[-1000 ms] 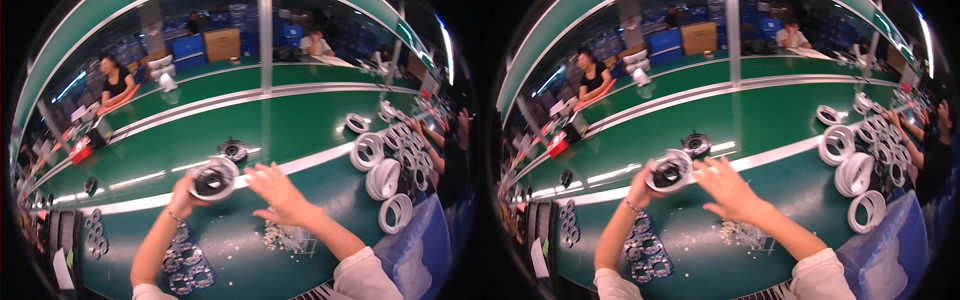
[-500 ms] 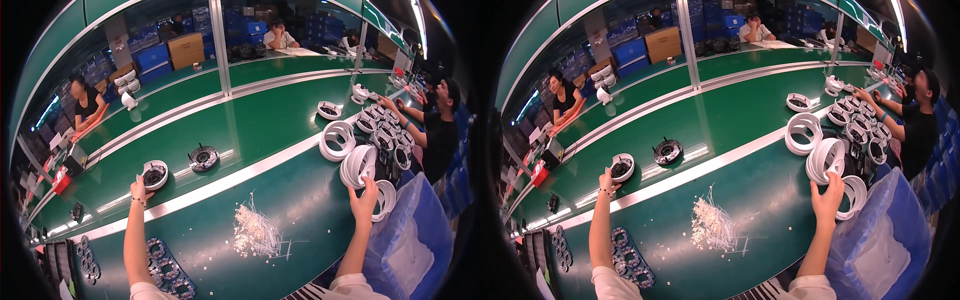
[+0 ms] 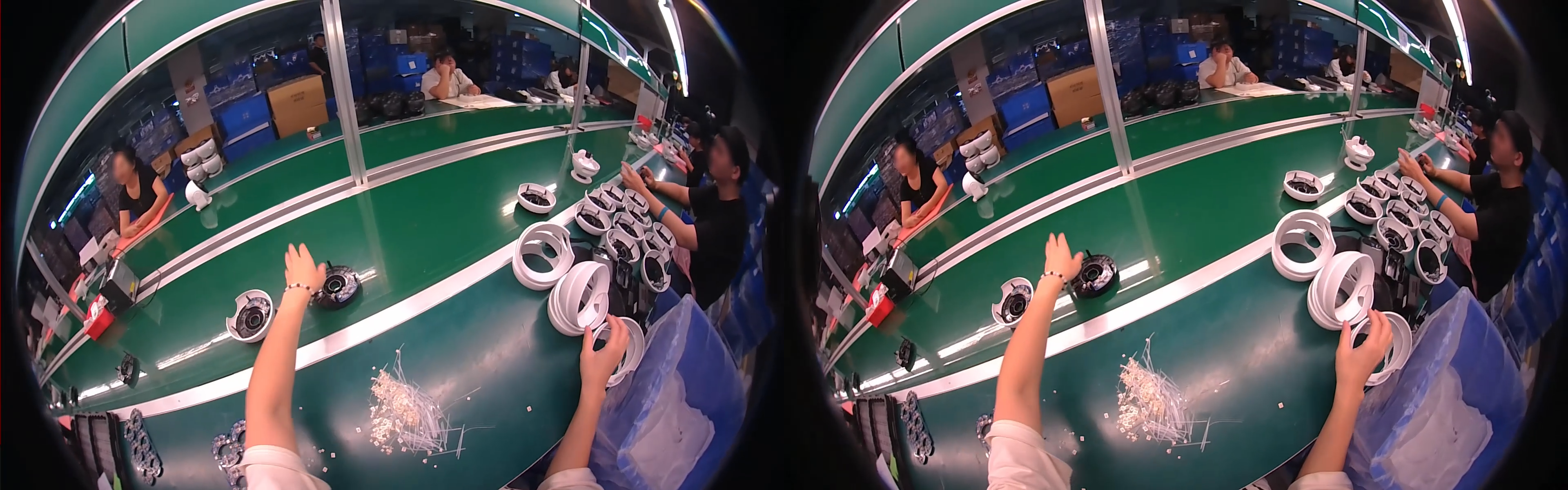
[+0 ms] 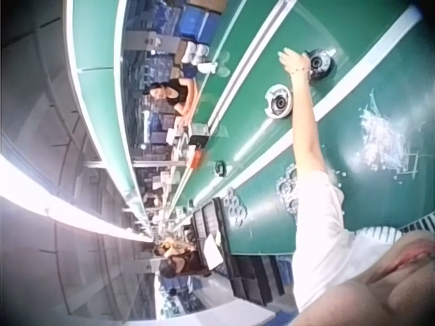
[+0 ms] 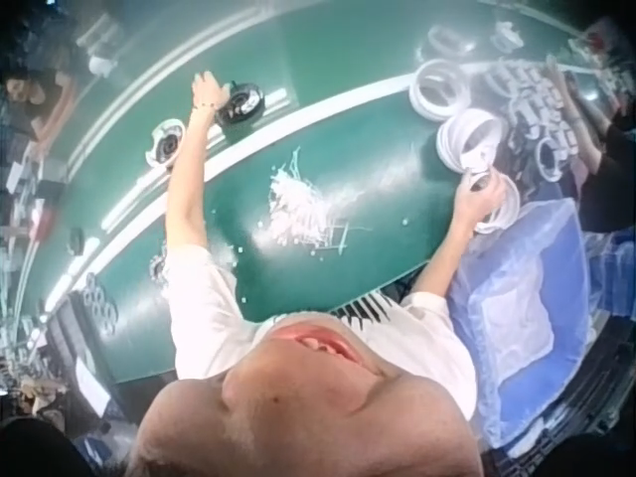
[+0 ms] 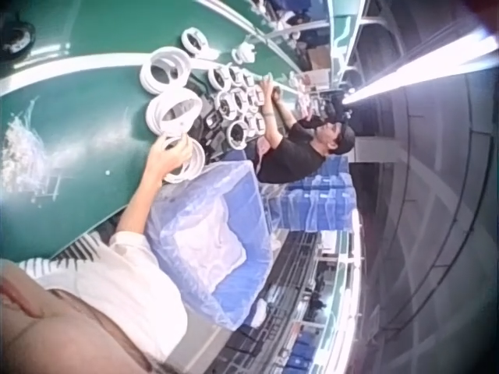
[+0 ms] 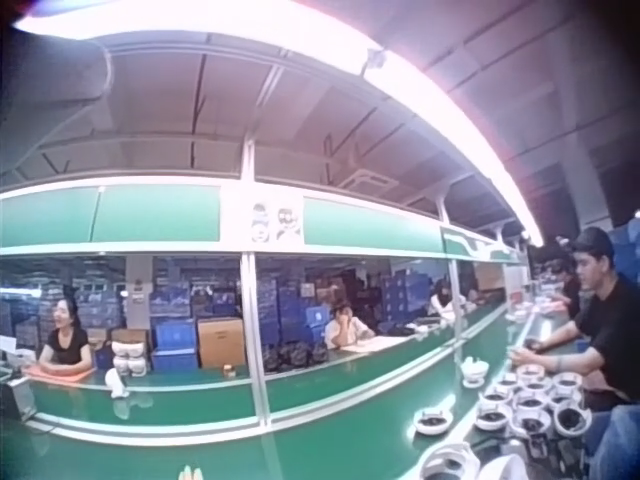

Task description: Assembling electronic components and circuit boards into plastic circular housings on a production line.

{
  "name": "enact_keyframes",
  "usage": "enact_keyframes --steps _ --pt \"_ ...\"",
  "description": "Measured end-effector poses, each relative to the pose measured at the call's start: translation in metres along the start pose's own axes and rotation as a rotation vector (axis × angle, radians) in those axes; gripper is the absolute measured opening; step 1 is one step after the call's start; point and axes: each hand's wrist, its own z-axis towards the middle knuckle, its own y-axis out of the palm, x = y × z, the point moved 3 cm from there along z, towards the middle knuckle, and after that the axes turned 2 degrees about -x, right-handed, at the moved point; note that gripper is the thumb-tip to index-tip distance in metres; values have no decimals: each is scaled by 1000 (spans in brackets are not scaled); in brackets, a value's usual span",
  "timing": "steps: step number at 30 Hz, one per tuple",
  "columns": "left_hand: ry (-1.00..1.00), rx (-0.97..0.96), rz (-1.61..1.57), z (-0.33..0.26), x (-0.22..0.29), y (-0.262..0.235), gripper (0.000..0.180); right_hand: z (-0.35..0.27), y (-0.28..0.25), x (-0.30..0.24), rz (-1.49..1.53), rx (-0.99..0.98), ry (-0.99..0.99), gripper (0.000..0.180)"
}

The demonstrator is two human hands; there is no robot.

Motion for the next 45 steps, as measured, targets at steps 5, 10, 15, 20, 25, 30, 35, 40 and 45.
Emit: enact_keyframes --steps 5,10,15,20,25,30,35,40,45 --pt "-143 -261 -46 6 11 28 42 -10 10 20 159 -54 149 39" --pt "-71 -196 -214 6 20 31 39 -12 6 27 150 -61 316 37" --pt "88 -64 -366 -15 26 0 29 -11 -4 28 65 -188 393 17" --pt "176 -55 -592 -74 -8 -50 28 -9 -10 21 54 -184 302 10" --pt "2 -90 -968 -141 -55 -111 29 -6 -30 17 11 4 299 6" --pt "-157 94 -1159 -197 -113 -156 36 4 -66 -25 130 278 210 4" --pt "-359 189 -1329 -235 -127 -188 32 -10 -65 -103 486 80 -342 13" --pt "-262 131 -1361 -245 -132 -172 33 -55 18 -153 602 -521 -648 11" --pt "-268 117 -1445 -247 -128 -171 34 -69 50 -136 496 -779 -690 7"
